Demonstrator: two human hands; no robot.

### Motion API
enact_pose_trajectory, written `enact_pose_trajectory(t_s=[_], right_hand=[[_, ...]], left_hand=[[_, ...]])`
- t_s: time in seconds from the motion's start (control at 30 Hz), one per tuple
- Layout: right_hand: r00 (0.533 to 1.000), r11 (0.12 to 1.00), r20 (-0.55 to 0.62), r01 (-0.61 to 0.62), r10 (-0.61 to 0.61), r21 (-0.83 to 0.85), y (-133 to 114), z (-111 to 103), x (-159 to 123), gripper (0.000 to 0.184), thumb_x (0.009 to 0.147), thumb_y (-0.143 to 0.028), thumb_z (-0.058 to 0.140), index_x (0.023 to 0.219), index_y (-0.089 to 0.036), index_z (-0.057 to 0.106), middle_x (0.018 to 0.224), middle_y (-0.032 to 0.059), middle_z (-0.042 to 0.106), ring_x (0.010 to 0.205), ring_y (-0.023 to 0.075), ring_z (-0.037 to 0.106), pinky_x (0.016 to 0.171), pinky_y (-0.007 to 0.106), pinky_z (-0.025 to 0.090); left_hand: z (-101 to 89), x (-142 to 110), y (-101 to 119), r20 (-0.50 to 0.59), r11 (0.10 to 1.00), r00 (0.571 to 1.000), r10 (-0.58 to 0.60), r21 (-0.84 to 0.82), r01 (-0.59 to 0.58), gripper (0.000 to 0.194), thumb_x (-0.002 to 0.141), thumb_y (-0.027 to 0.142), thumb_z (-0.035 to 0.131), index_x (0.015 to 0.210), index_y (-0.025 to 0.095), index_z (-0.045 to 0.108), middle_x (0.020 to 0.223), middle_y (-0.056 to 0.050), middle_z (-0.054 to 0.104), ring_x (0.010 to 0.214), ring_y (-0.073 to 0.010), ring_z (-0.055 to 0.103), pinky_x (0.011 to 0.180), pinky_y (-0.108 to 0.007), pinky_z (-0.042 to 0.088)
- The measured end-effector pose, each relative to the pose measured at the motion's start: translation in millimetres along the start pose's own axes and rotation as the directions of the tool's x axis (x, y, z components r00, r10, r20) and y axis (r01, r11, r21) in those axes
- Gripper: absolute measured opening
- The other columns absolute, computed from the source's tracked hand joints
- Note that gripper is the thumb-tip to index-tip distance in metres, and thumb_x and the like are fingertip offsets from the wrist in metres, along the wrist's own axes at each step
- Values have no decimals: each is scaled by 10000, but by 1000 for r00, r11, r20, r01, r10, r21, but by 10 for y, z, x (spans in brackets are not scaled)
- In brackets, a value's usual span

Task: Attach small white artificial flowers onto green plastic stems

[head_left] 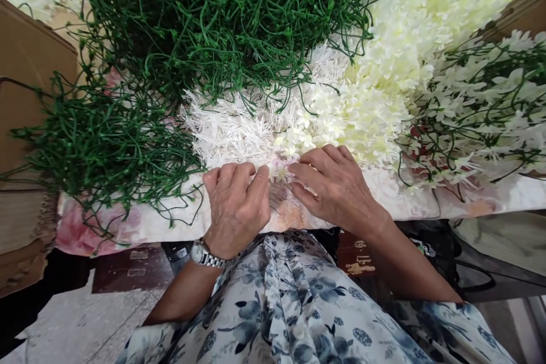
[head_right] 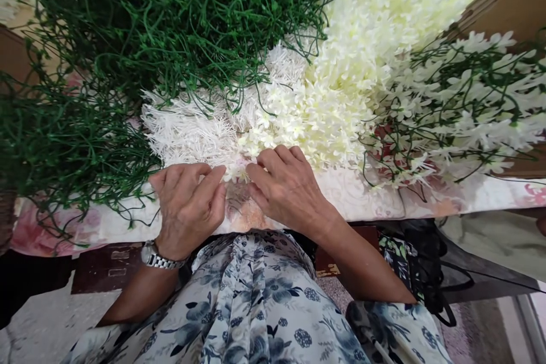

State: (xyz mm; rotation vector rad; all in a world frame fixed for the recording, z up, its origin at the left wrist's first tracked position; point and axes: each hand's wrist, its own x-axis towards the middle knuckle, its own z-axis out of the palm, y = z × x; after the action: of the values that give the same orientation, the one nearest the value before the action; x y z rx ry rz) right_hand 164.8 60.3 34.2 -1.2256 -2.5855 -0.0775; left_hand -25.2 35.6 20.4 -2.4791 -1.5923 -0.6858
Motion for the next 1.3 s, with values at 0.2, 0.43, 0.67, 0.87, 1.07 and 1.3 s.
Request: enact_pose_trajectory(t_s=[0.2,0.43,0.67,0.87,1.07,1.3], right_hand=[[1000,998,-24,-21,20,-55,-67,80,24,190,877,-274,467,766,-198,600,755,38,572,768,186,392,700,338,239],[998,996,-29,-53,51,-67,-120,165,8,229,857,-161,461,645,-189,543,666,26,512,710,167,353,663,330,208],[988,986,-105,-123,111,-113,-156,233,6,253,844,-155,471,598,-193,514,623,32,499,680,172,345,653,329,216],[980,982,-153,-147,128,-120,-148,219,8,252,847,-174,485,598,-193,512,611,25,494,672,167,350,655,325,226],[978,977,-168,-149,122,-155,-141,251,5,250,853,-172,482,604,-190,498,615,24,486,673,161,349,658,328,218],[969,989,-207,-143,132,-41,-65,147,-75,87,837,-188,541,767,-189,593,692,15,585,688,155,438,649,318,273]], left_hand=[[18,-4,12,93,1000,995,-16,19,15,134,809,179,519,910,162,606,813,-71,581,800,-221,459,736,-398,303],[75,16,20,79,997,997,-4,82,-2,133,779,100,493,711,185,570,705,-52,514,752,-207,420,693,-377,281],[92,48,27,65,998,998,1,62,-5,149,792,91,482,716,188,566,683,-38,525,756,-201,439,706,-385,252],[102,99,65,-3,998,1000,-21,57,21,139,787,90,496,738,188,582,646,-30,523,740,-203,438,687,-372,255],[151,106,85,28,996,999,-39,79,37,132,809,121,500,735,187,588,659,-37,537,731,-201,425,688,-364,245],[147,50,59,-58,1000,998,-10,8,10,148,784,163,567,913,166,639,745,-52,609,776,-206,494,734,-376,287]])
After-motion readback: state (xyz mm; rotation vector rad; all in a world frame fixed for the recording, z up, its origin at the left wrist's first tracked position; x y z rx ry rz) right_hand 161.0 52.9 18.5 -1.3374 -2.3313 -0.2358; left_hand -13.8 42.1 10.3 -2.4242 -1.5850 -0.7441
